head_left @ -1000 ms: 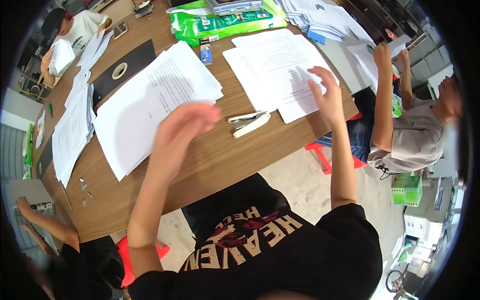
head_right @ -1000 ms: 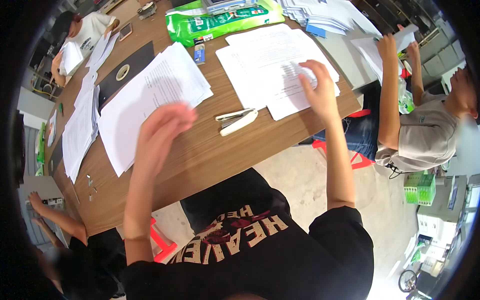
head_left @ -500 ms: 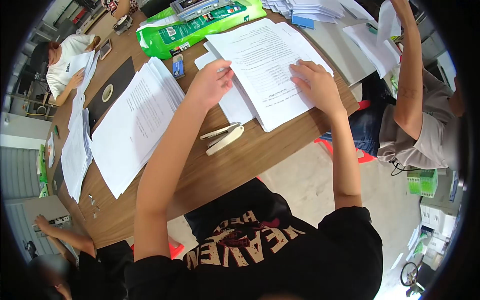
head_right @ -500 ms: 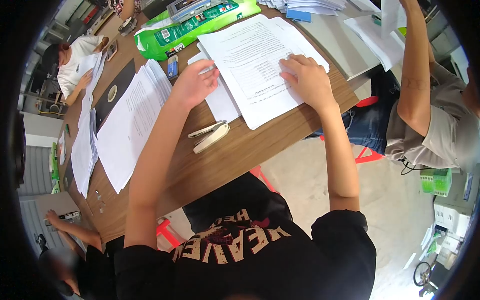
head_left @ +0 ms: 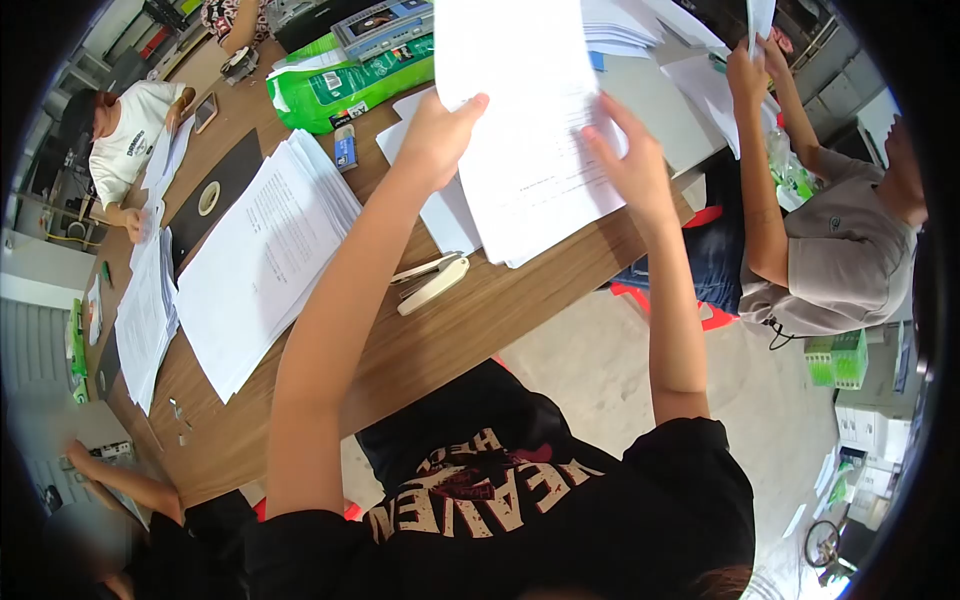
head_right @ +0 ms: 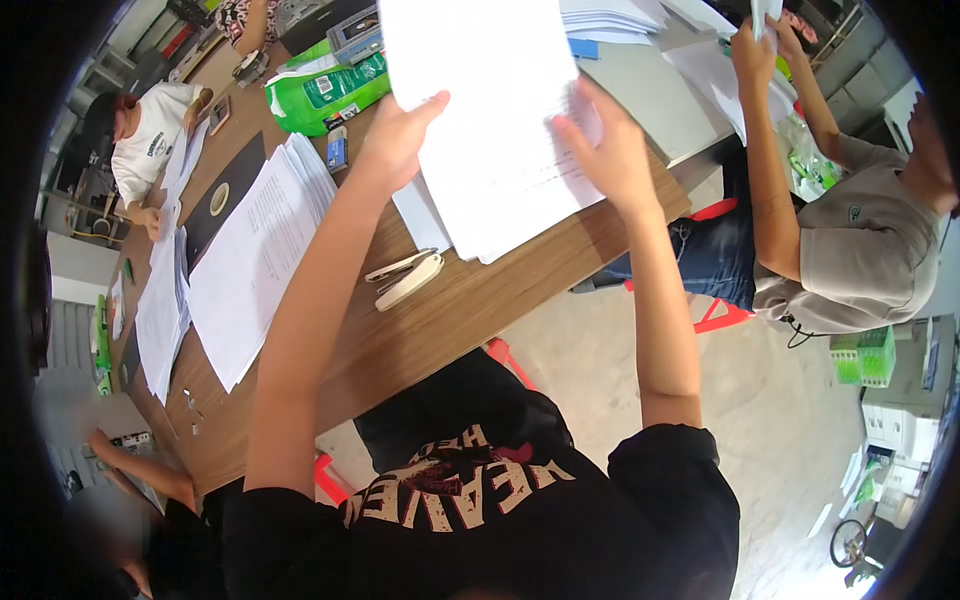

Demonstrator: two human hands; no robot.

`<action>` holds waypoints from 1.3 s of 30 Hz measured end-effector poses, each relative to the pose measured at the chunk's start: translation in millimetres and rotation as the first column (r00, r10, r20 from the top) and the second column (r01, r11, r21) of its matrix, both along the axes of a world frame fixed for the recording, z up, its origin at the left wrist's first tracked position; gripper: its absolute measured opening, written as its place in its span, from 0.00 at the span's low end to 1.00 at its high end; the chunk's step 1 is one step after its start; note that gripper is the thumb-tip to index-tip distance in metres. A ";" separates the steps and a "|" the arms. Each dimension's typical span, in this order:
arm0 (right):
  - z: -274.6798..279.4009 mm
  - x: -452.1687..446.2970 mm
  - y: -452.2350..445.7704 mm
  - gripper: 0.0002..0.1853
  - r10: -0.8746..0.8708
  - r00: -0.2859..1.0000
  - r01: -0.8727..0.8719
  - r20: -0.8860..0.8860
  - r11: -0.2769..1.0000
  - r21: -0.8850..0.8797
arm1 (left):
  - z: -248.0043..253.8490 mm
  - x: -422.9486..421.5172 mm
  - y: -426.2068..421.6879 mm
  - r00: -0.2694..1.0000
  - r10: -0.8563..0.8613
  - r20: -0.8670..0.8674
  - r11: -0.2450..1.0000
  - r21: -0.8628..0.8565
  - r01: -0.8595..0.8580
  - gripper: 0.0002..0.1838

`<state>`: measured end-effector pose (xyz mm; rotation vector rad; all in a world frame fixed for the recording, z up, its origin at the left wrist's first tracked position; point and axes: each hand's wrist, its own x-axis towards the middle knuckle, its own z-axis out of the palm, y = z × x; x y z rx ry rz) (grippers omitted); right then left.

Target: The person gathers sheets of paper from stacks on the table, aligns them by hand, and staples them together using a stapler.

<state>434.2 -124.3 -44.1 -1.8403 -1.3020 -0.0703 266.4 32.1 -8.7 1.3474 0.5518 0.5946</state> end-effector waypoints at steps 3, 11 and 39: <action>21.4 6.5 4.8 0.39 0.231 0.941 -0.114 -0.247 0.905 0.409 | 32.8 -37.3 -1.3 0.950 -0.084 0.300 0.991 0.127 0.047 0.19; 54.5 -108.0 4.7 0.22 0.610 0.497 -0.556 -0.617 0.770 0.313 | 85.8 -182.5 -46.9 0.902 0.264 0.343 0.915 0.206 -0.346 0.21; 48.3 -261.9 37.5 0.28 0.599 -0.024 -0.898 -0.800 0.339 0.280 | -21.8 -369.9 -134.7 0.605 0.775 0.184 0.632 -0.191 -0.751 0.26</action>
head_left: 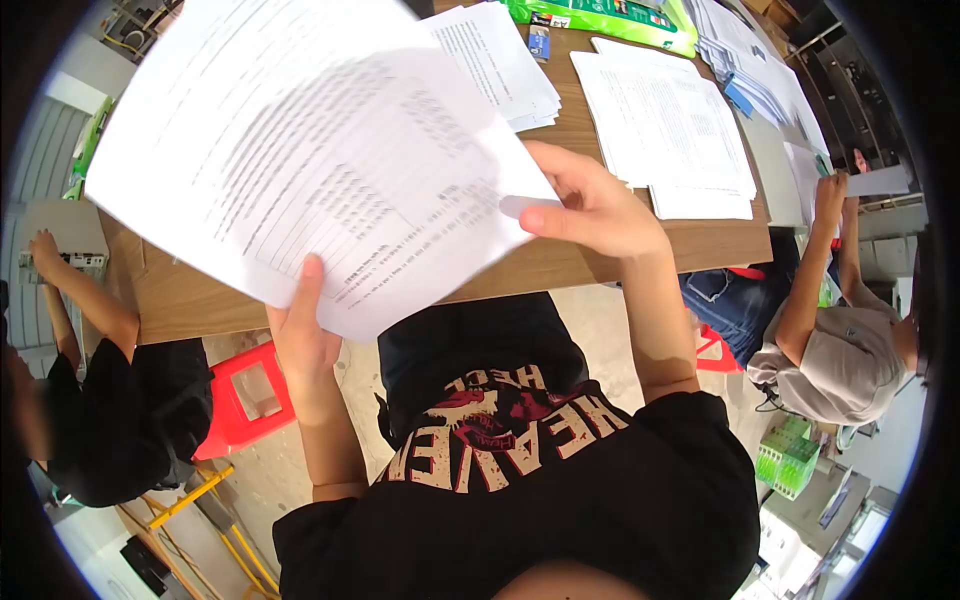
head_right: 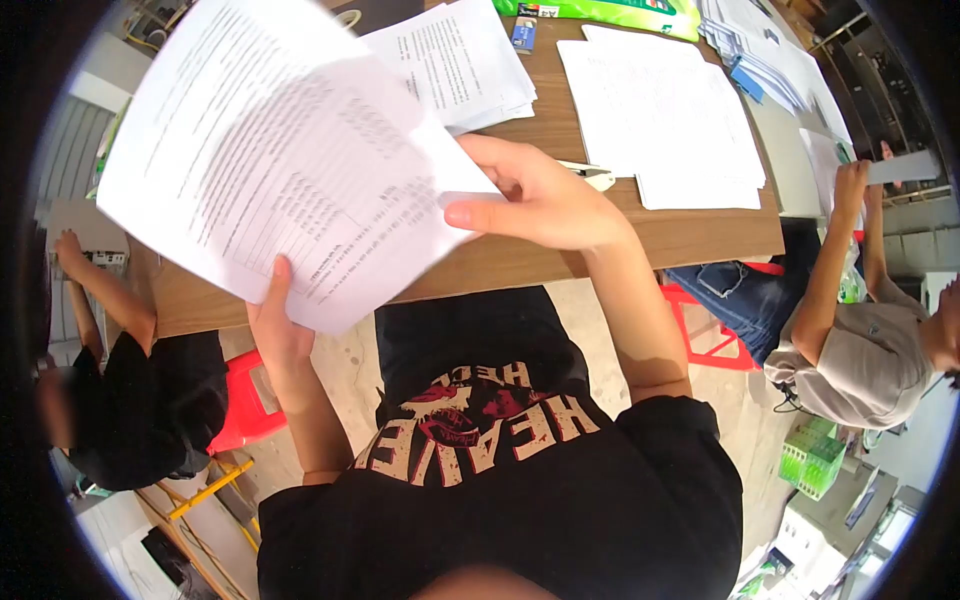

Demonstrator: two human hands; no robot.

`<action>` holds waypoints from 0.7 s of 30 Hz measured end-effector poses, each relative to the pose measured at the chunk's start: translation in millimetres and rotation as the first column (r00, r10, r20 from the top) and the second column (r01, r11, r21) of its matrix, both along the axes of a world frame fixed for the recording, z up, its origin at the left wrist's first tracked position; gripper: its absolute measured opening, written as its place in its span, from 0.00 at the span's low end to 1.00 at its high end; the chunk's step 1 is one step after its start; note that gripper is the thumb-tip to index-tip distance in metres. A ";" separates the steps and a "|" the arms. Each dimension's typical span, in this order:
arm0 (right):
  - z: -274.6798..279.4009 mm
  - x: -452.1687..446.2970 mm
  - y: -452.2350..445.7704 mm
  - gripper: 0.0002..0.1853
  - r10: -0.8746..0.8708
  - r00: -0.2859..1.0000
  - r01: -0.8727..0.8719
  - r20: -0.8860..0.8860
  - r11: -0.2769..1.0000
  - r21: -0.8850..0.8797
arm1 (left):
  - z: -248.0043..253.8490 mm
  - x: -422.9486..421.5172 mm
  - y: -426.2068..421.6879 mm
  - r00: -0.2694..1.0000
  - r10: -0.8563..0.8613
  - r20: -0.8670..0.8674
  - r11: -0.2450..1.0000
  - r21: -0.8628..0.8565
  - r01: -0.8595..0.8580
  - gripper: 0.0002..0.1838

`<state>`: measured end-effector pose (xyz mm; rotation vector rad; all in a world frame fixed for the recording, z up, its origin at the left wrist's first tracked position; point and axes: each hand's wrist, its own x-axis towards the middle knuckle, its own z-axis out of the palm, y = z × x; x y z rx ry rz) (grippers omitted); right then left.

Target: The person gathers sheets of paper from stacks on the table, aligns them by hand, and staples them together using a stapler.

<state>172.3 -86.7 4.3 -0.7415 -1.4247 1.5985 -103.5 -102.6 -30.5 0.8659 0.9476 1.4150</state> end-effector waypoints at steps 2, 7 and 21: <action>-6.4 -9.6 -7.1 0.26 0.010 0.996 -0.016 -0.093 0.998 -0.066 | -4.0 -4.2 -7.4 0.998 0.057 0.041 0.998 -0.005 -0.057 0.26; -29.7 -27.2 -12.9 0.15 -0.183 0.978 0.171 -0.100 0.978 -0.124 | -26.7 2.0 -28.2 0.981 0.188 0.048 0.982 -0.021 -0.187 0.27; -58.3 -41.2 -11.9 0.06 -0.583 0.811 0.581 0.035 0.812 0.064 | -61.8 27.8 -80.0 0.971 0.238 0.012 0.947 -0.225 -0.229 0.27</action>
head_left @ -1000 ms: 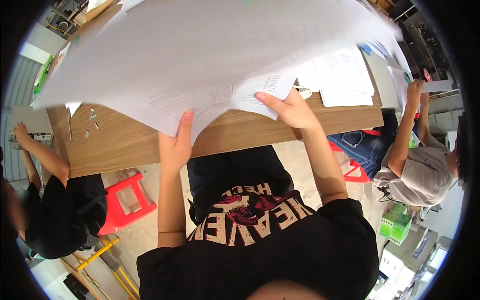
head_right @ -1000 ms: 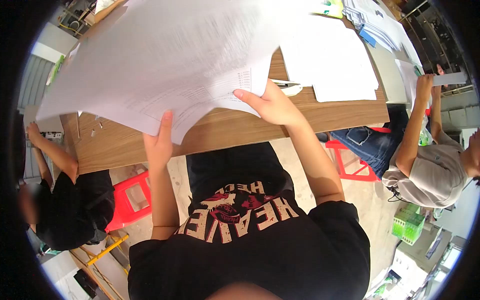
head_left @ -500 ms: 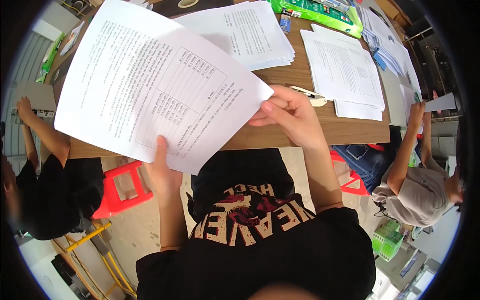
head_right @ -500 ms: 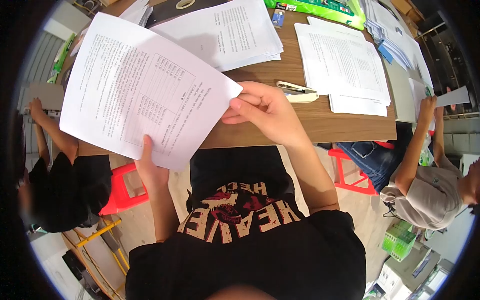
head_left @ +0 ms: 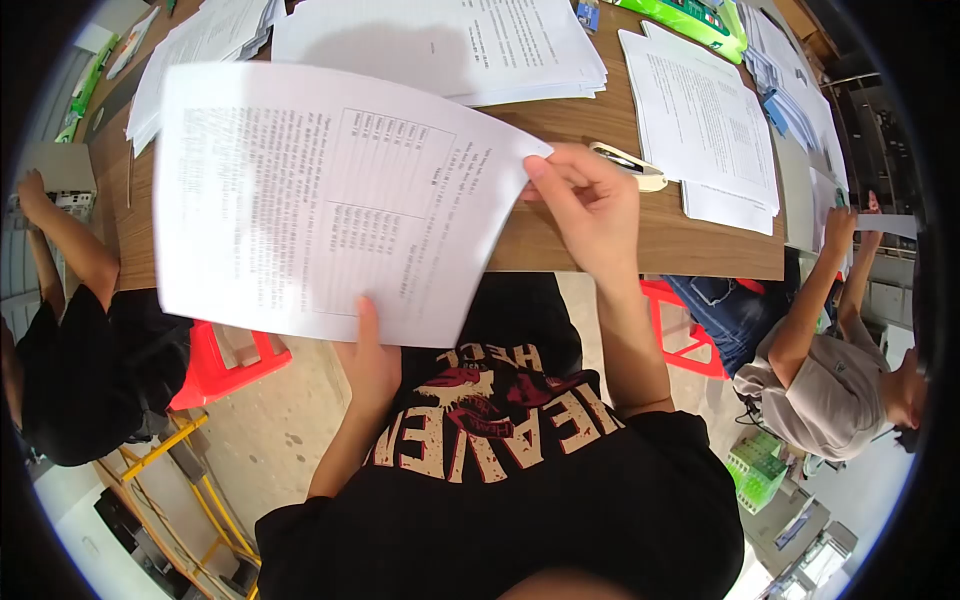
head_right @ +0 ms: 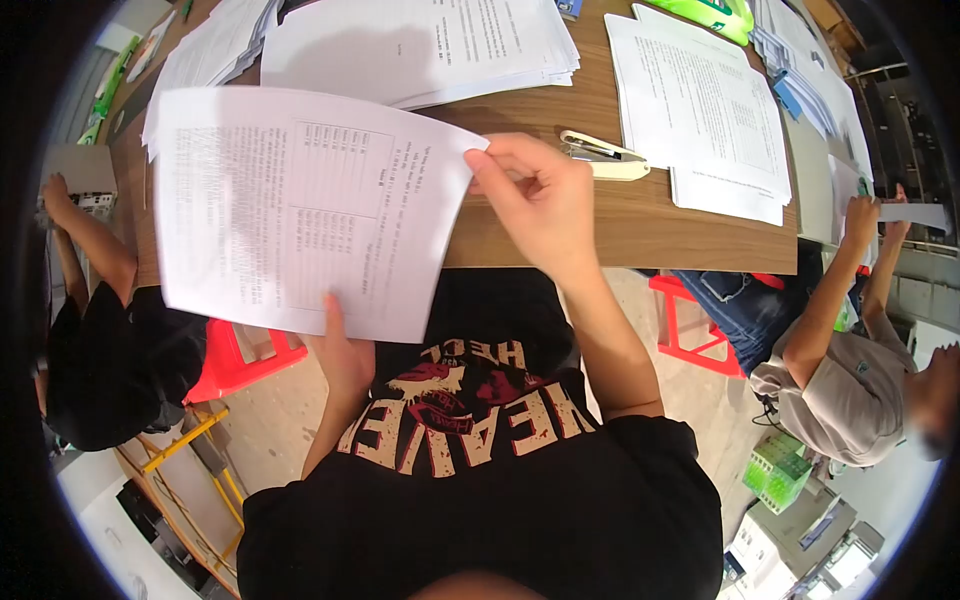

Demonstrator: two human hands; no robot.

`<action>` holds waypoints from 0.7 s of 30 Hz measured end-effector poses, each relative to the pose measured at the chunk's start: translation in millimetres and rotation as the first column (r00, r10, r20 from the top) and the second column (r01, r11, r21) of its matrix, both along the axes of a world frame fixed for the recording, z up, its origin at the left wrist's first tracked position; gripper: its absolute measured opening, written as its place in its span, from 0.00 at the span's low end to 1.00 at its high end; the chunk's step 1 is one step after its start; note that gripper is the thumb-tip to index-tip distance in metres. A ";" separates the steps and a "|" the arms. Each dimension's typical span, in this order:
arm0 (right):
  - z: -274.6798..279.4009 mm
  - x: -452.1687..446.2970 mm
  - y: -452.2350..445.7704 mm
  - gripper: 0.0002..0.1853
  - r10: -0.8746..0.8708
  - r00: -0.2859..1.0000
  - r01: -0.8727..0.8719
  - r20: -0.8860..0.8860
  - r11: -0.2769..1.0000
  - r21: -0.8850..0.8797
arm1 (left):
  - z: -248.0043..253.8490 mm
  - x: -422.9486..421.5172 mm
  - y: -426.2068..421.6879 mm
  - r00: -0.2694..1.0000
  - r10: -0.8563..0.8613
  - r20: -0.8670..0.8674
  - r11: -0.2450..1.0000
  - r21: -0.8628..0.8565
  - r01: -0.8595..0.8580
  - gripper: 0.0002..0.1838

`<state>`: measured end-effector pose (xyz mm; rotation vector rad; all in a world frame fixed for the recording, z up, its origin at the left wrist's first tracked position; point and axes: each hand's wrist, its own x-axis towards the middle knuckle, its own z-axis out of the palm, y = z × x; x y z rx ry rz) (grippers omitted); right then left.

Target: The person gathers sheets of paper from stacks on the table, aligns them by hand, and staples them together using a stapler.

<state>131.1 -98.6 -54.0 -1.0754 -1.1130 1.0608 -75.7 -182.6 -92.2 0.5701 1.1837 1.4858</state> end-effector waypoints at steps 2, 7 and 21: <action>4.1 12.1 4.7 0.07 -0.069 0.993 0.062 0.096 0.995 0.074 | -33.2 -21.1 -18.1 0.974 -0.219 0.064 0.976 0.025 0.218 0.27; 25.8 52.8 12.2 0.07 -0.161 0.914 0.114 0.371 0.983 0.146 | -13.1 -85.6 -5.1 0.730 -0.656 -0.190 0.729 -0.409 0.549 0.17; 46.0 69.6 9.1 0.05 -0.200 0.912 0.113 0.359 0.962 0.249 | 12.4 -130.8 110.7 0.794 -0.555 -0.249 0.771 0.204 0.603 0.28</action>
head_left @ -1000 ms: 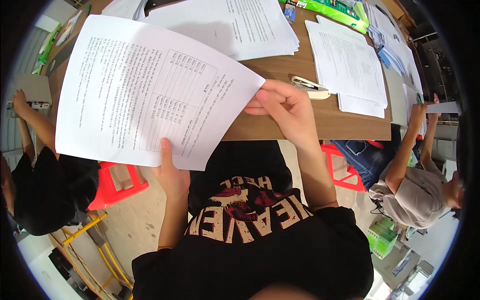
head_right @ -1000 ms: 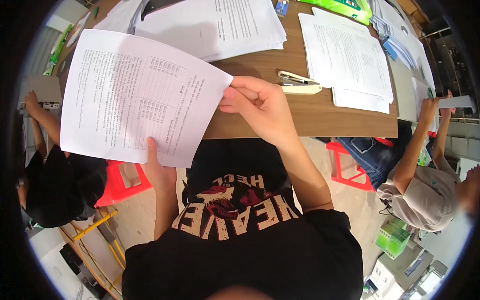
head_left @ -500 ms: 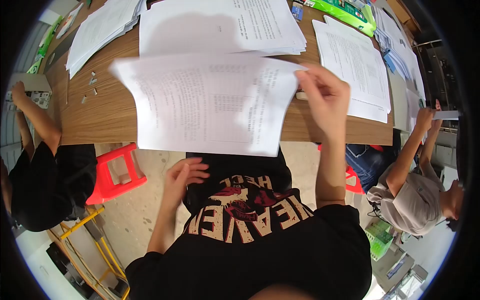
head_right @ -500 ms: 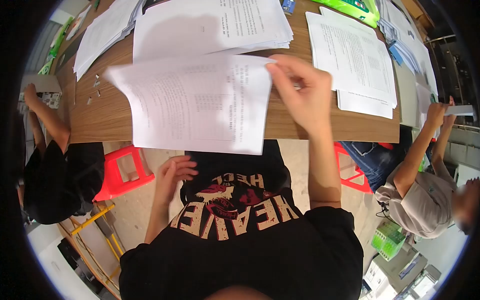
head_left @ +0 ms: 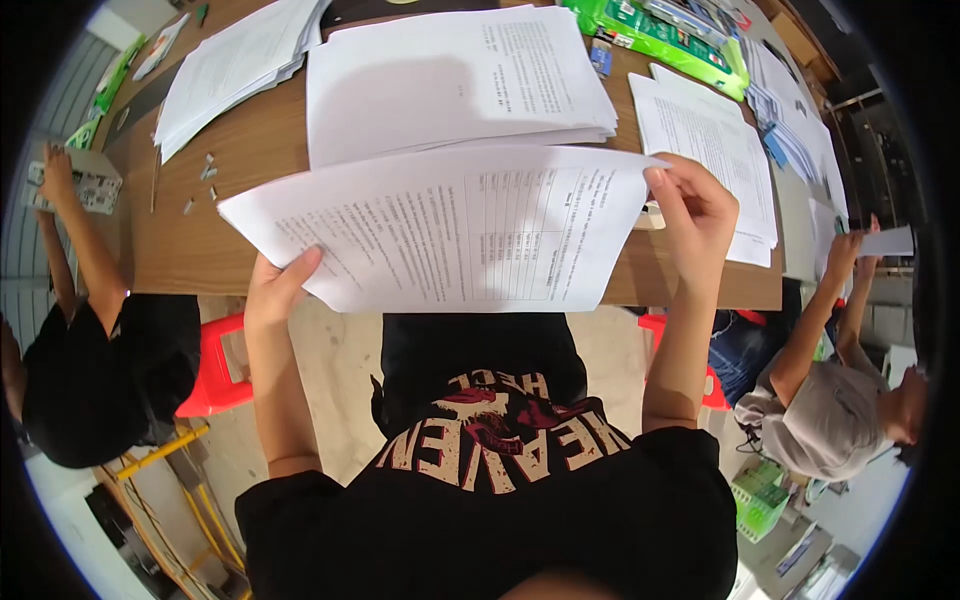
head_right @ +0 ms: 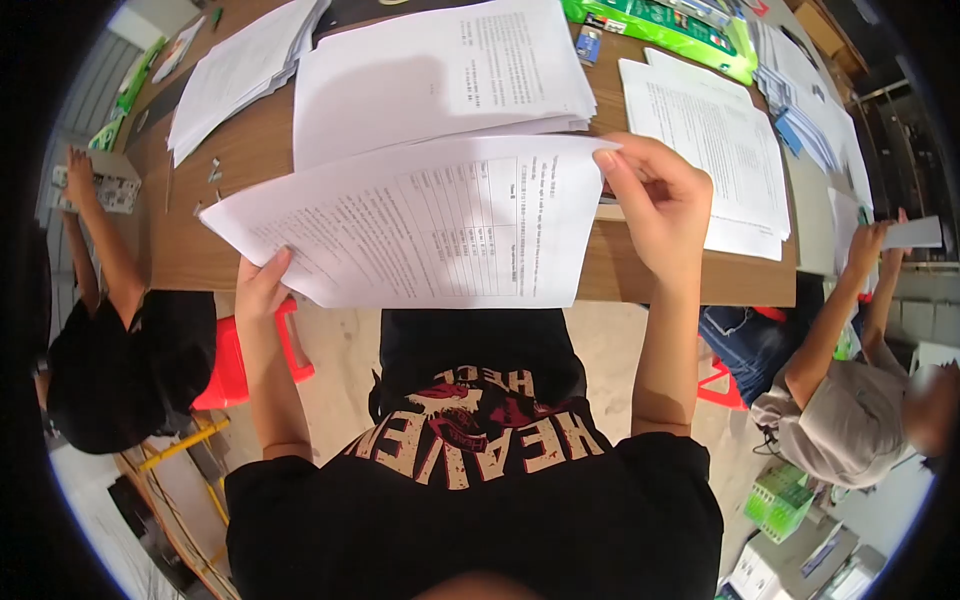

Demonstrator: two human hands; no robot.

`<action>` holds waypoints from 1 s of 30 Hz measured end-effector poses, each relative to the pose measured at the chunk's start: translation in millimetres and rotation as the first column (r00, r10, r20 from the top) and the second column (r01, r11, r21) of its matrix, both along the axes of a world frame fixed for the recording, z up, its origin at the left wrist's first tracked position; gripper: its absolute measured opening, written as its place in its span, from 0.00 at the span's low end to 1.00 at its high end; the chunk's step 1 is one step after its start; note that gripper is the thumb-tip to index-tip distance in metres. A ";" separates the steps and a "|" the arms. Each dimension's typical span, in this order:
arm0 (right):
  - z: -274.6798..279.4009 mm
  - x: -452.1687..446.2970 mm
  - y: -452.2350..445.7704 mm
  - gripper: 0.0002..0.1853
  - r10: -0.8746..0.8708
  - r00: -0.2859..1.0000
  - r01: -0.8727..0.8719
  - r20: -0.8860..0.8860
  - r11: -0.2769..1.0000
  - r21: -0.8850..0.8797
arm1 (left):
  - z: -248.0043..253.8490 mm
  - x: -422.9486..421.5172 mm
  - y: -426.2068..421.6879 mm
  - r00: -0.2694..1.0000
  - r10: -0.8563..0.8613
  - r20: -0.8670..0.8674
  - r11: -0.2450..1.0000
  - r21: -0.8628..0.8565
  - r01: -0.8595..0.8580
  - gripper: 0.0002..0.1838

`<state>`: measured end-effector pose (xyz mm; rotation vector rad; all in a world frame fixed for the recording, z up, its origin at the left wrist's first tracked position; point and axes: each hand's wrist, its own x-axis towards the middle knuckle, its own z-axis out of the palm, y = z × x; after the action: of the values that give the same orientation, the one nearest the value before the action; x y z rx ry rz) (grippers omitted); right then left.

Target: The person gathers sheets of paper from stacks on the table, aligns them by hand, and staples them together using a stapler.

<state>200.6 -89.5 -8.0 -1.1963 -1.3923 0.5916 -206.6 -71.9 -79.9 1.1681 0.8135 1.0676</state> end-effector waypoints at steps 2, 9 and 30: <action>-8.4 13.0 2.3 0.14 0.103 0.992 -0.104 -0.069 0.995 -0.006 | 2.8 16.2 0.3 0.998 0.053 0.027 0.998 -0.024 -0.053 0.24; -48.4 -18.7 9.5 0.31 0.329 0.847 -0.394 -0.418 0.916 -0.078 | 21.8 32.0 -3.5 0.958 0.288 -0.009 0.947 0.150 -0.283 0.19; -26.3 -53.3 -38.8 0.07 -0.005 0.998 0.002 -0.060 0.999 -0.049 | 17.4 48.5 -44.4 0.781 0.536 -0.322 0.837 0.324 -0.441 0.11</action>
<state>147.4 -128.3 -34.3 -1.2099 -1.3312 0.6572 -158.1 -116.3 -62.5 1.4426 1.4080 1.4024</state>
